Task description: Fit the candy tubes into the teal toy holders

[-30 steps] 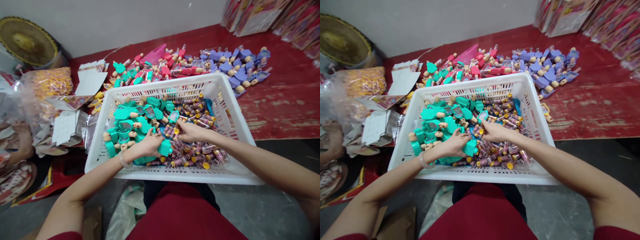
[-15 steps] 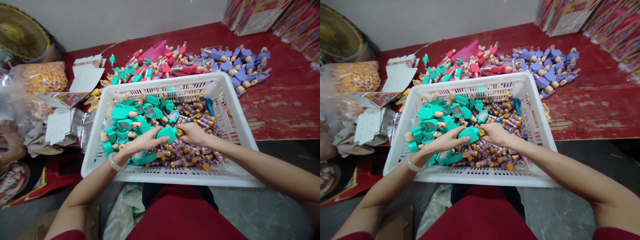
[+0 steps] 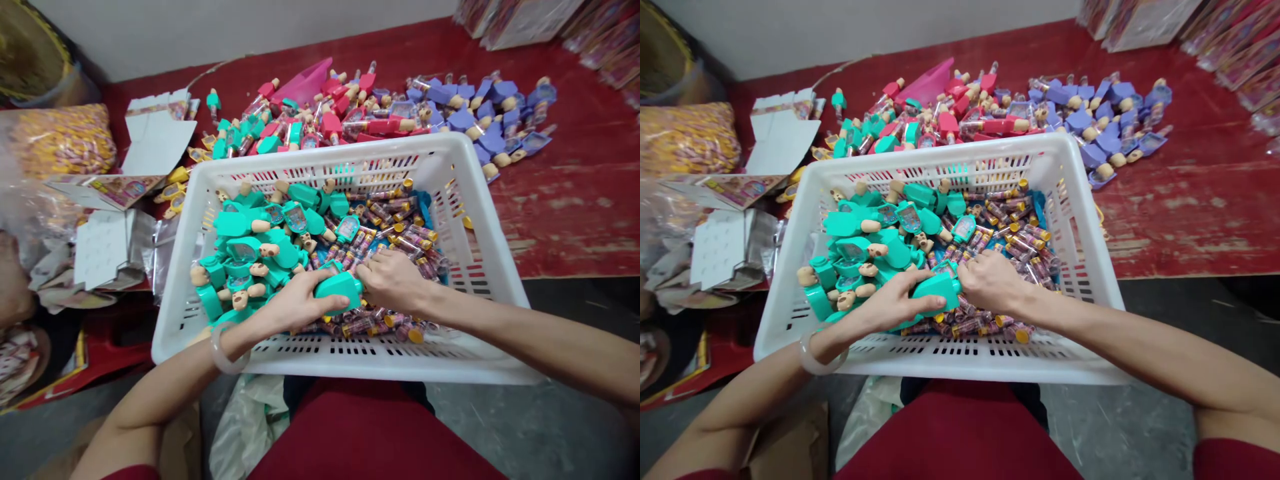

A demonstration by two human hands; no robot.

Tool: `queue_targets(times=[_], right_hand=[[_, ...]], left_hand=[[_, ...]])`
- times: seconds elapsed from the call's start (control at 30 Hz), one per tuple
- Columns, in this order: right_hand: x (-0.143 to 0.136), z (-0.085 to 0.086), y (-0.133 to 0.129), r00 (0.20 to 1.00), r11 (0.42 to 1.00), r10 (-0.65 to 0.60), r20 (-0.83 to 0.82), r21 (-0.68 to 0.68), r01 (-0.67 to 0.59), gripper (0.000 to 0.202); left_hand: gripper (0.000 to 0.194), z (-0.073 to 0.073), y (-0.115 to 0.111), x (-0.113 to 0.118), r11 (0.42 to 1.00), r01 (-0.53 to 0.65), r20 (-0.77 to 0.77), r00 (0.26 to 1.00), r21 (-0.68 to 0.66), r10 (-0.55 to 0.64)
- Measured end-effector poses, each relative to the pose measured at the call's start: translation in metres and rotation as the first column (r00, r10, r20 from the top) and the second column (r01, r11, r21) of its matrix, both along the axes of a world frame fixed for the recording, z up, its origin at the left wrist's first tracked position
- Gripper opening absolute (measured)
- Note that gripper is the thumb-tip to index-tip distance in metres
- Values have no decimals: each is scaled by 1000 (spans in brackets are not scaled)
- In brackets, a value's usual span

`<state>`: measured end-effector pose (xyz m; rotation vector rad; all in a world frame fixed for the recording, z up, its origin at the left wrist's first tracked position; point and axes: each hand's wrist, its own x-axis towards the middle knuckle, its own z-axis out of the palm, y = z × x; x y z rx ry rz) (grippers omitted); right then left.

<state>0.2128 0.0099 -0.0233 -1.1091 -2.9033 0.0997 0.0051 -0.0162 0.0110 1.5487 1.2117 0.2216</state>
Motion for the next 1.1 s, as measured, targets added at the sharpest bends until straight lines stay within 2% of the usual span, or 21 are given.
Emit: queue_targets(times=[0.03, 0.1, 0.2, 0.3, 0.43, 0.5, 0.6, 0.67, 0.83, 0.9, 0.93, 1.0, 1.03, 1.1], right_hand=[[1, 1, -1, 1000, 1000, 6, -4, 18, -6, 17], [2, 5, -4, 1000, 999, 12, -4, 39, -12, 17], [3, 11, -8, 1000, 998, 31, -4, 61, -31, 16], [4, 16, -12, 999, 996, 40, 4, 81, -40, 16], [3, 22, -17, 999, 998, 15, 38, 66, -18, 17], [2, 26, -19, 999, 997, 0, 46, 82, -3, 19], [2, 29, -22, 998, 993, -23, 53, 113, 17, 21], [1, 29, -24, 997, 995, -30, 67, 101, 23, 21], [0, 17, -22, 994, 997, -14, 112, -72, 22, 17], [0, 10, -17, 993, 991, -40, 115, -124, 54, 16], [0, 7, -13, 993, 989, -51, 110, -135, 66, 16], [1, 3, -3, 993, 987, -71, 91, -137, 83, 16], [1, 2, 2, 992, 985, -94, 85, -136, 105, 17], [2, 3, 11, 982, 967, -155, 109, -184, 174, 19]], left_hand=[[40, 0, 1, 0, 988, -37, 55, 997, -148, 46], [42, -1, 4, 0, 908, -69, 146, 979, -413, 141], [38, -2, 7, 0, 778, -8, 265, 938, -628, 224], [33, -1, 9, 1, 738, 20, 299, 922, -675, 248], [34, 3, 9, 2, 732, 37, 277, 938, -681, 210], [33, 7, 9, 2, 739, 3, 242, 946, -674, 216], [35, 12, 7, 2, 789, -67, 156, 967, -611, 203], [37, 13, 5, 2, 832, -71, 118, 980, -550, 161], [39, 2, 3, 2, 884, 16, 127, 991, -467, 50], [41, -3, 5, 3, 920, 58, 136, 991, -387, -5], [41, -5, 6, 3, 950, 75, 123, 992, -302, -39], [41, -7, 7, 5, 994, 102, 15, 995, -37, -102], [40, -8, 7, 7, 986, 119, -79, 991, 121, -110], [38, -10, 4, 9, 904, 178, -270, 960, 389, -74]])
